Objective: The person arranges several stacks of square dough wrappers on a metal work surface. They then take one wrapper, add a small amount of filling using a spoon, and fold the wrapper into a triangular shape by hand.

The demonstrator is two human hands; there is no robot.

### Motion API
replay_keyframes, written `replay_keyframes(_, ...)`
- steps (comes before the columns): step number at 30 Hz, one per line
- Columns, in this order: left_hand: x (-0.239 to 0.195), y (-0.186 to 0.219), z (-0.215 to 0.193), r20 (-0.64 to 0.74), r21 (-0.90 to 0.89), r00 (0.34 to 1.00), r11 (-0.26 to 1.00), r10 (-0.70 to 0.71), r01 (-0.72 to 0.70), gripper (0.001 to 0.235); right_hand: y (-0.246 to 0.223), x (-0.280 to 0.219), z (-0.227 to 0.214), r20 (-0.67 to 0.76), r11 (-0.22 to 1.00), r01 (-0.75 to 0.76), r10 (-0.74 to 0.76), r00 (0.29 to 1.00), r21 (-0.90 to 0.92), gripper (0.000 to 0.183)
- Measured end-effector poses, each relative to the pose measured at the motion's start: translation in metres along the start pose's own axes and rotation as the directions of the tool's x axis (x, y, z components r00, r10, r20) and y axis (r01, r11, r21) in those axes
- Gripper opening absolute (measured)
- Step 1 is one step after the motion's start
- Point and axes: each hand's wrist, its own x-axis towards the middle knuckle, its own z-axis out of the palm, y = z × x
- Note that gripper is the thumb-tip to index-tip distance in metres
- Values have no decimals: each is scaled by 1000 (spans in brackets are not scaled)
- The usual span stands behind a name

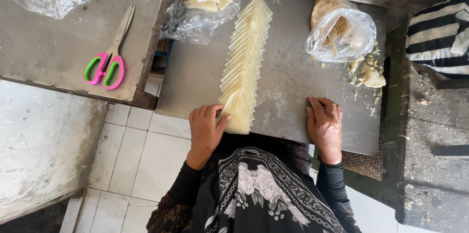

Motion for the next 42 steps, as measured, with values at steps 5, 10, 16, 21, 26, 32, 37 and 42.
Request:
replay_keyframes(5, 0, 0, 5, -58, 70, 998, 998, 2, 2, 37, 0, 0, 1, -4, 1000, -5, 5, 1000, 12, 27)
replay_keyframes(10, 6, -4, 6, -118, 139, 993, 990, 17, 0, 38, 1, 0, 1, 3, 1000, -13, 13, 1000, 16, 27)
replay_keyframes(16, 11, -2, 10, -105, 62, 994, 998, -3, 10, 26, -1, 0, 0, 2, 1000, -14, 14, 1000, 4, 27)
replay_keyframes(21, 17, 0, 12, -103, 20, 994, 1000, 21, -19, 13, 1, 0, 0, 13, 1000, -17, 17, 1000, -4, 27)
replay_keyframes(26, 19, 5, 13, -122, -36, 990, 997, 68, -73, 12, 1, 0, 1, 8, 1000, -20, 20, 1000, 2, 28)
replay_keyframes(32, 16, 9, 12, -87, -116, 995, 992, 42, -52, 15, 2, -1, 1, 13, 1000, -25, 25, 1000, -1, 29)
replay_keyframes(37, 18, 5, 14, -42, -46, 998, 998, 45, -47, 53, 2, 0, 1, 9, 1000, -21, 21, 1000, -2, 29)
replay_keyframes(42, 28, -9, 20, -98, 166, 994, 986, 44, -27, 50, 1, 0, 1, 4, 1000, -22, 22, 1000, -2, 29)
